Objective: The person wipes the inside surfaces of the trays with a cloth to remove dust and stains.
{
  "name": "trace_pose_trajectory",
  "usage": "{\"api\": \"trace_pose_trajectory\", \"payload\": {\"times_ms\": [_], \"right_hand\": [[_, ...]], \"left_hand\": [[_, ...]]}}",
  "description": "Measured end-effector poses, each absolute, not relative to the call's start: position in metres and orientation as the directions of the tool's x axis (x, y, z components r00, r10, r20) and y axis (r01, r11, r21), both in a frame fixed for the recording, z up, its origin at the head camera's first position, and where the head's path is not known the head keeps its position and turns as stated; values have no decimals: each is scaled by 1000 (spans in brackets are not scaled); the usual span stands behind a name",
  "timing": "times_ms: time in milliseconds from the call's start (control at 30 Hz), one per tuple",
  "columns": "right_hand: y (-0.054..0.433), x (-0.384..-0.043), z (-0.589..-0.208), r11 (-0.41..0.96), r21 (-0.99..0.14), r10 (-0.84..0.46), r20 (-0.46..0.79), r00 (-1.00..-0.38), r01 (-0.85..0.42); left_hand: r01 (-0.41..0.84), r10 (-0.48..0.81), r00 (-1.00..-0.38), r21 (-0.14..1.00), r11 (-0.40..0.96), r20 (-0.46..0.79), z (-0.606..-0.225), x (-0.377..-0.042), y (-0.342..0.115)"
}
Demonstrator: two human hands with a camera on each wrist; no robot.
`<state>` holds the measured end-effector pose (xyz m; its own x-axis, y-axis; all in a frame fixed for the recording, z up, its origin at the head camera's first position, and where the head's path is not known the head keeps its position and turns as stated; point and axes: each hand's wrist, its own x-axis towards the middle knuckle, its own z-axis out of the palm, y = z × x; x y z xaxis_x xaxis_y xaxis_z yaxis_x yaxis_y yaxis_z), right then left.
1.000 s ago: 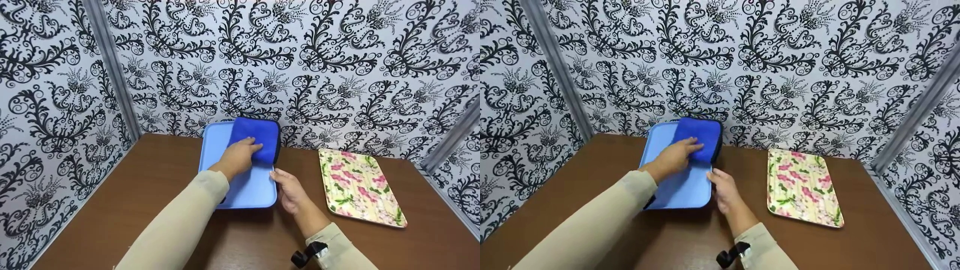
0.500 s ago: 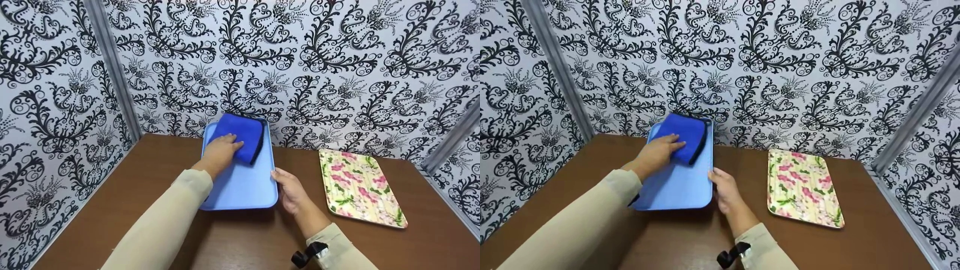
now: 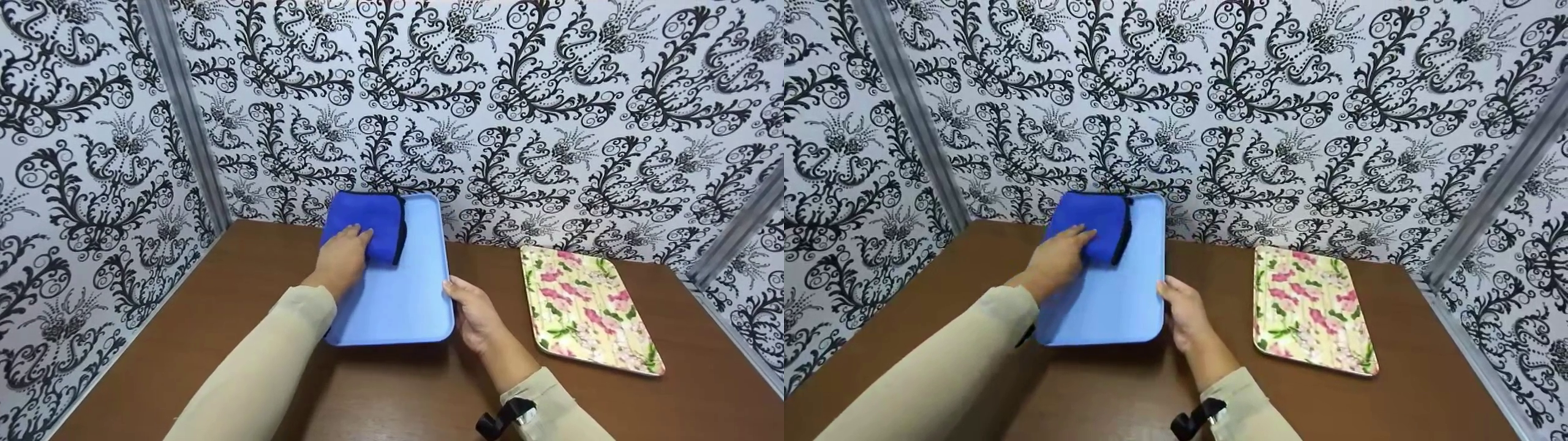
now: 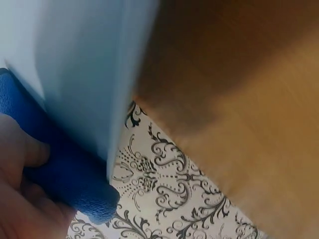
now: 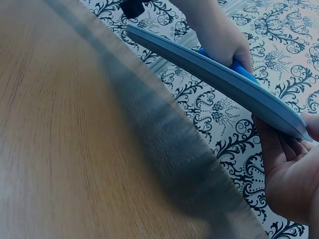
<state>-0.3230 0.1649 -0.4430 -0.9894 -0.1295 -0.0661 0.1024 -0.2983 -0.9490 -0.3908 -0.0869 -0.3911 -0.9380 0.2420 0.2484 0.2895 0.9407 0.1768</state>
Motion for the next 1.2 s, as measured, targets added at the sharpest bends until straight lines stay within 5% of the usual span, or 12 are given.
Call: {"api": "trace_pose_trajectory", "payload": {"times_ms": [433,1200], "right_hand": [[167,-323,-444,-284,-953,-130,-67,-989,102],[164,-326,-446,-311,-946,-62,-71,-996,87]], "left_hand": [[242,141,-950,370,897,279,-394,-382,-56],[368,301,-920,293,882,251,-393,-361,-15]]}}
